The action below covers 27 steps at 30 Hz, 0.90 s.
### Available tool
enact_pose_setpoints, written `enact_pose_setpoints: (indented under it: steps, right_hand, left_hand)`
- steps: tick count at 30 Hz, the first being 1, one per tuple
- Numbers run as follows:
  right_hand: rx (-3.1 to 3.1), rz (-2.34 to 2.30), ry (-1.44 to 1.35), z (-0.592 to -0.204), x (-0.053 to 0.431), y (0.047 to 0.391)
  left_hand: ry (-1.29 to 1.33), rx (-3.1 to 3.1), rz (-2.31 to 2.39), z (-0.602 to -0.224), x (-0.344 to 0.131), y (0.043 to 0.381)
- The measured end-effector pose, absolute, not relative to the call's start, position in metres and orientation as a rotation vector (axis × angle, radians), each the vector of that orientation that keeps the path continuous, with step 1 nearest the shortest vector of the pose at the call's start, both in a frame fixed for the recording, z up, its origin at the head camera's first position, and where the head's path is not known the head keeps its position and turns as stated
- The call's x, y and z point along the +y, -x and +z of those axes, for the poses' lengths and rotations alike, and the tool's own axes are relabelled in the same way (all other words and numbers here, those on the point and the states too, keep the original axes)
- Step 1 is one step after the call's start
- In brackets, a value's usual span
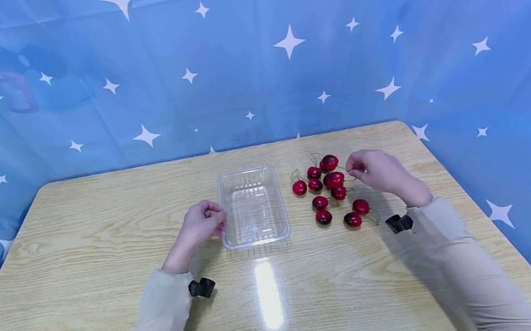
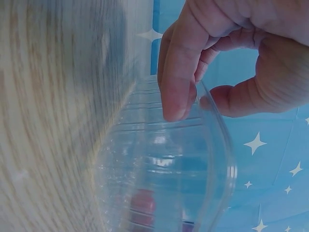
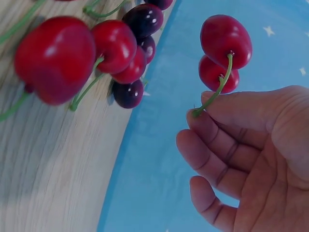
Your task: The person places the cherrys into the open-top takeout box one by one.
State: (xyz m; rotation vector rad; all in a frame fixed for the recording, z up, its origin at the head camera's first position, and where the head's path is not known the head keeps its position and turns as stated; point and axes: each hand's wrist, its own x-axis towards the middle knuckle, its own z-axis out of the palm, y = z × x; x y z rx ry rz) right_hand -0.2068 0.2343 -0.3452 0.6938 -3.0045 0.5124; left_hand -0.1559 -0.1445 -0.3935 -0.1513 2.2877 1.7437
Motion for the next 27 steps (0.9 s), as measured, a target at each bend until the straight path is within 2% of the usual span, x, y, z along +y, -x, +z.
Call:
enact_pose_setpoints:
  steps: [27]
  right_hand:
    - [-2.792,1.043,-0.901,-0.353,0.197,0.216]
  left_hand:
    - [0.16,2.301,1.719,-0.393,-0.144,0.156]
